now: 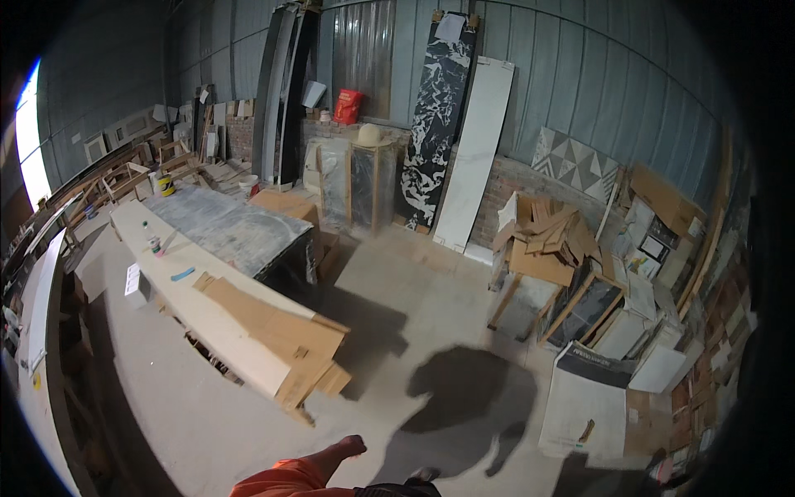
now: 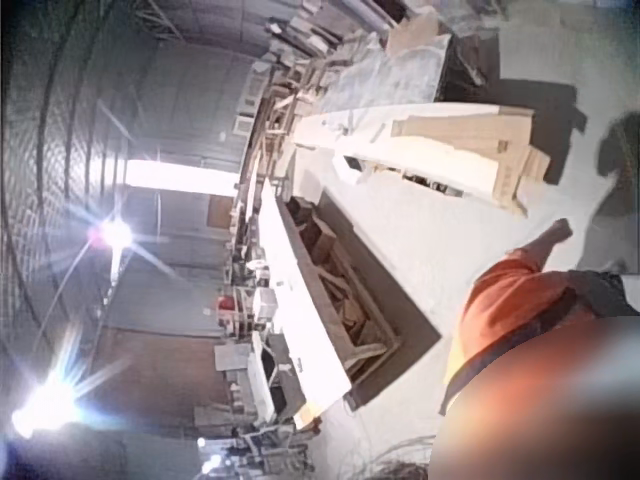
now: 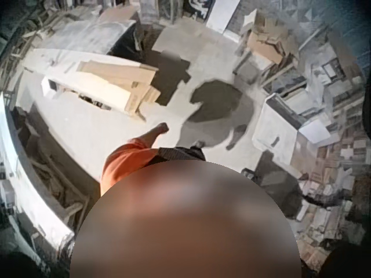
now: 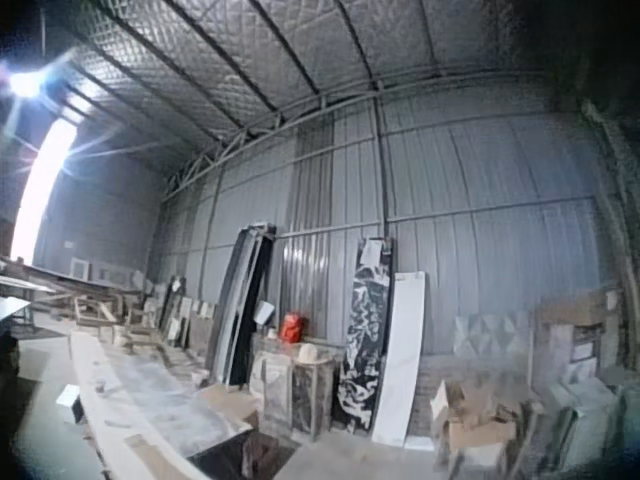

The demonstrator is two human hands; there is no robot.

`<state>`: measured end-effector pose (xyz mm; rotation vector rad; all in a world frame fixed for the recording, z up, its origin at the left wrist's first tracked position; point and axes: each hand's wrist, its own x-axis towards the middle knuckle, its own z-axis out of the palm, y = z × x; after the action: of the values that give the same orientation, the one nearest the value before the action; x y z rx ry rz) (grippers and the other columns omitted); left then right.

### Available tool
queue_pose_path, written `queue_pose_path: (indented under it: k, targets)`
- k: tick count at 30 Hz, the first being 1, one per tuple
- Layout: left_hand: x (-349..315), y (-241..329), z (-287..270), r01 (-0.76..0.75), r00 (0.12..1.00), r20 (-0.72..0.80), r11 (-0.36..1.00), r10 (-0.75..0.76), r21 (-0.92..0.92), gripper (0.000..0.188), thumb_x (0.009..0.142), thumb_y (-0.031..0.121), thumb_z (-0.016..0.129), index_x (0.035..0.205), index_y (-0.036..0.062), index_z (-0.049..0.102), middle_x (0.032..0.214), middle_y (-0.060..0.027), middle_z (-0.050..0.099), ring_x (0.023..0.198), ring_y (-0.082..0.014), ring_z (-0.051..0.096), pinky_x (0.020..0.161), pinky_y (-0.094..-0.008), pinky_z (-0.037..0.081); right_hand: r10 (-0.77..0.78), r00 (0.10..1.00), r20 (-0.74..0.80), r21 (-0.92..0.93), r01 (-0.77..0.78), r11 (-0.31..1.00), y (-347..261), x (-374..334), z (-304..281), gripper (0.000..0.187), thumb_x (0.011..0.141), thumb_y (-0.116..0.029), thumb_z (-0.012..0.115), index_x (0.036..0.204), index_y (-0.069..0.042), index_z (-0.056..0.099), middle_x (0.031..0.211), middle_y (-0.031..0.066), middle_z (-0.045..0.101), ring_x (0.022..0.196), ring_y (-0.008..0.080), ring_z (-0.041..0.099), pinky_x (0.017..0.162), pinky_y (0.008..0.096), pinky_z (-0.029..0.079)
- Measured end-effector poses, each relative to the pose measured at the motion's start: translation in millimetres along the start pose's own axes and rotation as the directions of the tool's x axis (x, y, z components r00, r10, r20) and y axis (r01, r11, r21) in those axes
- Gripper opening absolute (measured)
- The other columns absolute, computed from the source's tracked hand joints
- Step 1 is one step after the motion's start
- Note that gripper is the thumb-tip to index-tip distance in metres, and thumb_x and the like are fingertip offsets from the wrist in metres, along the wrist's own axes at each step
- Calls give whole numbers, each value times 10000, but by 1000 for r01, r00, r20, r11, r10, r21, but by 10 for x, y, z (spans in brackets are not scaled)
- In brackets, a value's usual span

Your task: The person retrieves a spray can from a red bag, walks to a workbench, and sprays the interior of a black cabinet with a cloth in hand. The person wipes the sprayed surface and continues to apply spray to different sections of the cabinet interior.

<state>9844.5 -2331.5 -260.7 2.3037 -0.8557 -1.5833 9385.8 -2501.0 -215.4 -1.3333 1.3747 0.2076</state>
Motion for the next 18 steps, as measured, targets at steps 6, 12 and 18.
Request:
queue_pose_path:
  k: [6, 12, 18]
  targets:
    - [1379, 988, -673, -515, 827, 29, 736, 562, 440, 180, 852, 228, 597, 869, 78, 696, 821, -75, 709, 701, -201, 703, 564, -373, 553, 33, 997, 63, -52, -30, 998, -1234, 1396, -529, 262, 983, -284, 550, 863, -74, 649, 670, 44, 617, 535, 205, 538, 517, 378, 455]
    - [1680, 1333, -1566, -94, 995, -28, 995, 94, -20, 282, 818, 275, 612, 974, 84, 749, 891, -104, 749, 760, -261, 714, 705, -381, 581, -32, 992, 121, -200, 56, 978, -3335, 3009, -1297, 253, 976, -275, 553, 872, -69, 656, 679, 48, 624, 546, 202, 552, 518, 374, 463]
    - [2258, 816, -2171, 57, 944, -284, 932, -168, -359, 227, 837, 234, 670, 966, 62, 743, 844, -97, 743, 783, -258, 718, 688, -402, 574, -184, 963, 195, -295, 236, 926, -5816, 4508, -1417, 245, 970, -265, 556, 880, -64, 662, 689, 52, 632, 558, 199, 566, 519, 369, 471]
